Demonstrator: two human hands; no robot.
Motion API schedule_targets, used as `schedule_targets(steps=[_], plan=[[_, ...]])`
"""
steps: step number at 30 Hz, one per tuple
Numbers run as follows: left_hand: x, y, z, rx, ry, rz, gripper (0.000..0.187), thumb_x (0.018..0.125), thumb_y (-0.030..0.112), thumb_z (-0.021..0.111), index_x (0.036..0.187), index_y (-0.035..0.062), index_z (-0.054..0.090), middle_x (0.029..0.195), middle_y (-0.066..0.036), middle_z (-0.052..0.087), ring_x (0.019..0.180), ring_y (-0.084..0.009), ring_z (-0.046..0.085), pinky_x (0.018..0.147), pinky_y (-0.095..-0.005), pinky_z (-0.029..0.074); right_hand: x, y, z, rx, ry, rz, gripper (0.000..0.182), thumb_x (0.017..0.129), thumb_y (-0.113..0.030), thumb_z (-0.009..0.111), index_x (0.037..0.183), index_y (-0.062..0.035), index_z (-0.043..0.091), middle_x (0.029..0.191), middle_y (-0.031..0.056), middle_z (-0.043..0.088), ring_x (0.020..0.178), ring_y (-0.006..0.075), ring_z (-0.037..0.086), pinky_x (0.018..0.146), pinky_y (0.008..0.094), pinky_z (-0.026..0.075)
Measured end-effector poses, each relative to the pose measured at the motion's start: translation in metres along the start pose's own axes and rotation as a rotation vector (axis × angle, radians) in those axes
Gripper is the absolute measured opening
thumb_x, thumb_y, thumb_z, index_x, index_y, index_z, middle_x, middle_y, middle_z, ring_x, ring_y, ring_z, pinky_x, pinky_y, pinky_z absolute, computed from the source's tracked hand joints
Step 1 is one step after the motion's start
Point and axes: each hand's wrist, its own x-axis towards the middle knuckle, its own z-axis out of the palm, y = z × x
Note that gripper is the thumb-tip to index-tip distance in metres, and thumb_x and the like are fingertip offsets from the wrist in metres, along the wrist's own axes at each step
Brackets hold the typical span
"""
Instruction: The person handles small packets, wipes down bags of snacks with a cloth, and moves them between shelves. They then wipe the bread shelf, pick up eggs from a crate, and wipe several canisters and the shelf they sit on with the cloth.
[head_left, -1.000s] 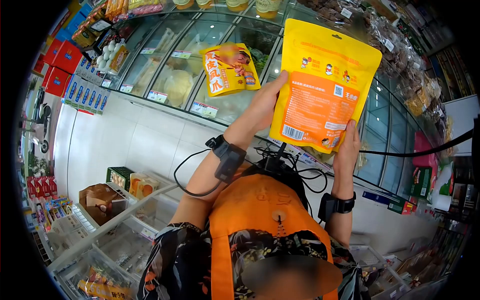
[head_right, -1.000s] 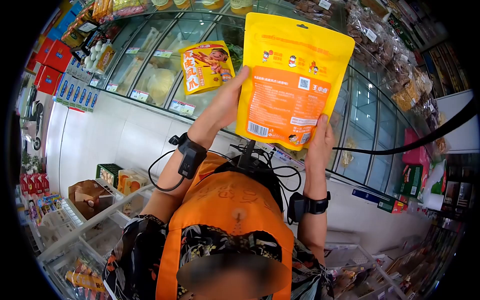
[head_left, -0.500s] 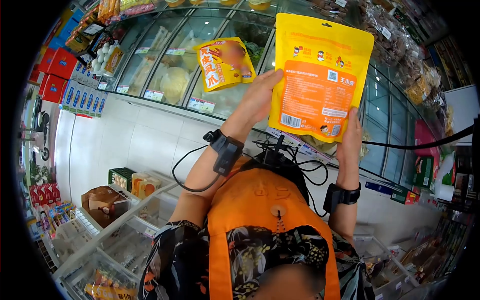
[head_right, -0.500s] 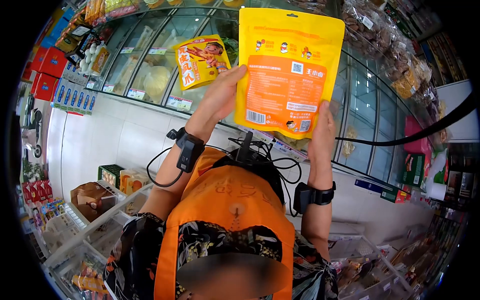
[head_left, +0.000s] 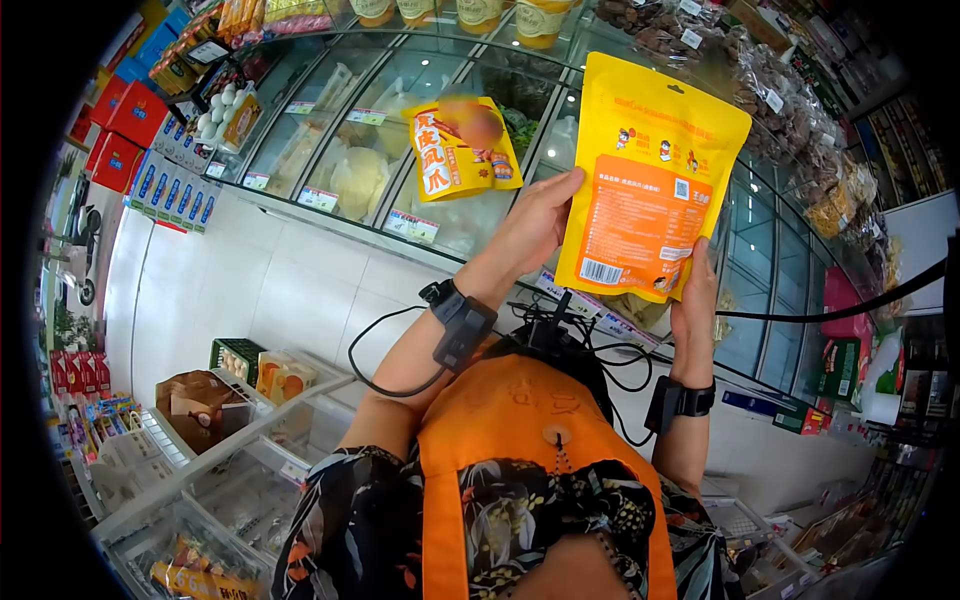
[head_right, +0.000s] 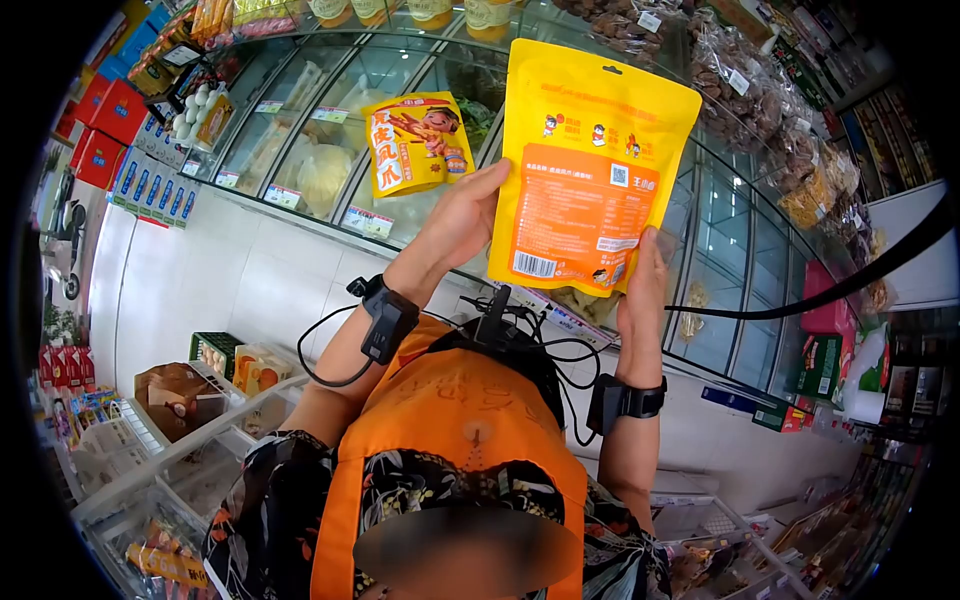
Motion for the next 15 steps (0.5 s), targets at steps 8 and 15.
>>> schedule_targets(steps=[8, 15], plan=[[0.0004, -0.0001, -0.0047, -0.046, -0.052, -0.071, 0.045, 0.100, 0.033, 0.045, 0.132, 0.0011, 0.046, 0.130, -0.009, 0.055, 0.118, -0.0205, 0.053, 0.101, -0.0353, 0.040, 0.0096, 0.0095, -0.0074, -0.005, -0.050, 0.016, 0.049, 0.100, -0.042, 0.043, 0.128, -0.0027, 0.050, 0.121, 0.0064, 0.058, 0.109, 0.0166, 0.057, 0.091, 0.0318, 0.046], [-0.0019, 0.0002, -0.0026, -0.056, -0.077, -0.076, 0.047, 0.101, 0.035, 0.042, 0.134, 0.0022, 0.044, 0.133, -0.008, 0.053, 0.121, -0.0205, 0.050, 0.104, -0.0357, 0.037, 0.0061, 0.0093, -0.0053, 0.015, -0.033, -0.006, 0.048, 0.100, -0.041, 0.042, 0.129, -0.0030, 0.049, 0.122, 0.0060, 0.058, 0.110, 0.0164, 0.056, 0.093, 0.0321, 0.044]])
